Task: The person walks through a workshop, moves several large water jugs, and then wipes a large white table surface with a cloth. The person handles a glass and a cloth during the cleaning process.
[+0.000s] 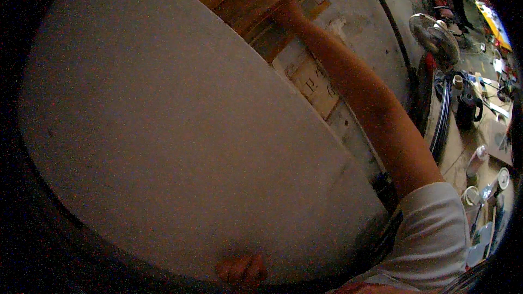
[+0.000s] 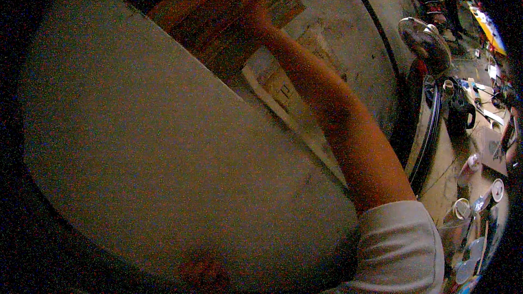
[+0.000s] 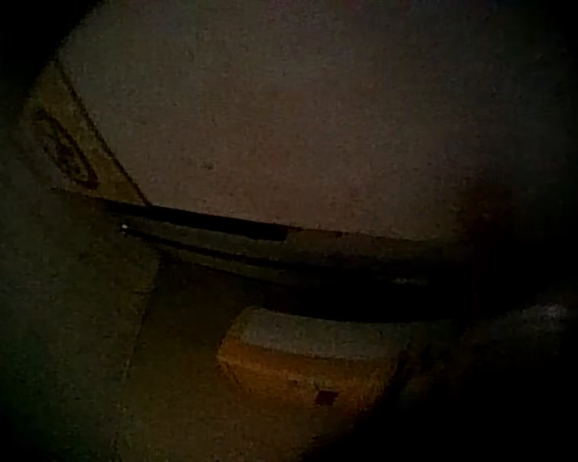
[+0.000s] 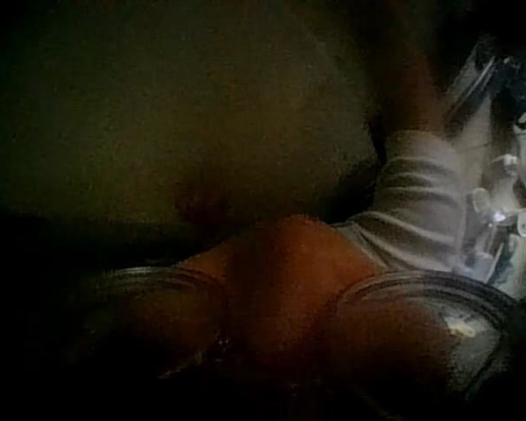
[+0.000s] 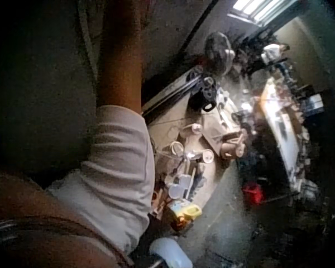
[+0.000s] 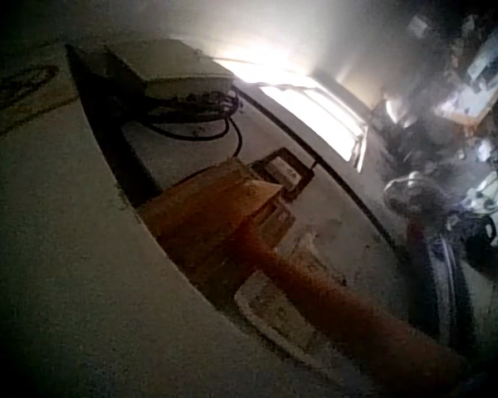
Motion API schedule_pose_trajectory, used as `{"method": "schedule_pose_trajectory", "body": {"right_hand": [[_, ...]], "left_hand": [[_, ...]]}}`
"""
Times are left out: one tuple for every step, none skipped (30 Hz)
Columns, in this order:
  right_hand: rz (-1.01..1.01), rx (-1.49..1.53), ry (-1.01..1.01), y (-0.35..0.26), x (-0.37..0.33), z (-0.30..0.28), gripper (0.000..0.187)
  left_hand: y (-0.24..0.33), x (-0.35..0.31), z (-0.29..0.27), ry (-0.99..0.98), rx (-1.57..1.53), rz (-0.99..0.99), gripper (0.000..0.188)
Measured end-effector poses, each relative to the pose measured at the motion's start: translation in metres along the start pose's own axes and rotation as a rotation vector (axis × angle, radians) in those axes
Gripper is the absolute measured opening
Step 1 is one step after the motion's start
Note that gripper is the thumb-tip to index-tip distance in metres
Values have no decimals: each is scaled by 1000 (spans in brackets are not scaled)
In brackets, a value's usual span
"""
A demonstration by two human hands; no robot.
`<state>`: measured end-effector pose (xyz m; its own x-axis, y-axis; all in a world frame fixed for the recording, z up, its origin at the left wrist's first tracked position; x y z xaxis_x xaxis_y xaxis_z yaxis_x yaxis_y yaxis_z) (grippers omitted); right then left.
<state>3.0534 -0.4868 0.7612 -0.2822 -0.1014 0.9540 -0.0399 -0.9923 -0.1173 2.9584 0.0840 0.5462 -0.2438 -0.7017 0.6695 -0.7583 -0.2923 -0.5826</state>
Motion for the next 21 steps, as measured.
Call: {"method": "schedule_pose_trajectory", "body": {"right_hand": [[-24,15,111,-5,-2,-8,64],[66,304,133,4,-2,-11,66],[110,444,134,10,-1,-10,67],[156,585,143,16,-2,-9,68],[155,577,133,18,0,-9,69],[153,507,121,16,0,-9,68],[151,437,111,15,0,-10,68],[141,387,106,13,3,-11,67],[129,354,97,11,5,-11,67],[117,331,85,9,7,-12,66],[102,315,69,8,10,-13,65],[92,305,52,9,11,-13,65],[83,296,29,10,14,-13,64],[75,288,4,11,16,-14,63],[67,282,-19,14,20,-14,63],[59,276,-42,15,21,-13,62],[50,268,-50,15,20,-10,61],[43,246,-53,19,21,-9,61],[28,224,-51,21,22,-8,60],[20,202,-46,24,22,-6,59],[11,174,-39,27,23,-4,59]], "left_hand": [[0,0,0,1,-6,-4,20],[0,0,1,2,-9,-2,20],[0,1,1,4,-12,-2,21],[0,1,2,6,-15,-3,21],[0,1,2,8,-18,-2,22],[0,3,3,5,-18,-5,22],[0,3,4,4,-21,-7,23],[0,3,3,3,-19,-9,24],[0,5,4,5,-22,-10,24],[0,5,4,4,-21,-13,25],[0,7,4,4,-24,-17,25],[0,7,4,1,-20,-21,26],[1,7,4,0,-24,-23,27],[1,7,4,-3,-23,-26,27],[1,8,4,-9,-24,-28,28],[1,7,4,-15,-26,-33,29],[0,5,4,-24,-28,-39,29],[-1,4,4,-31,-30,-42,30],[-2,2,4,-35,-33,-49,31],[-5,-1,6,-48,-44,-63,31],[-7,-3,7,-55,-46,-72,32]]}}
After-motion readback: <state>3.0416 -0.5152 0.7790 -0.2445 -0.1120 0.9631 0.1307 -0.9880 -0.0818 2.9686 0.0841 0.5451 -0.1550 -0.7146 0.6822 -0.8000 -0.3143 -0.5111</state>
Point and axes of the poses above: each hand's wrist, its own x-axis towards the middle knuckle, its own z-axis out of the palm, y = z × x, the point moved 9 cm from there along x, towards the middle knuckle, and after that the axes turned 2 degrees about x, right-handed, at the moved point
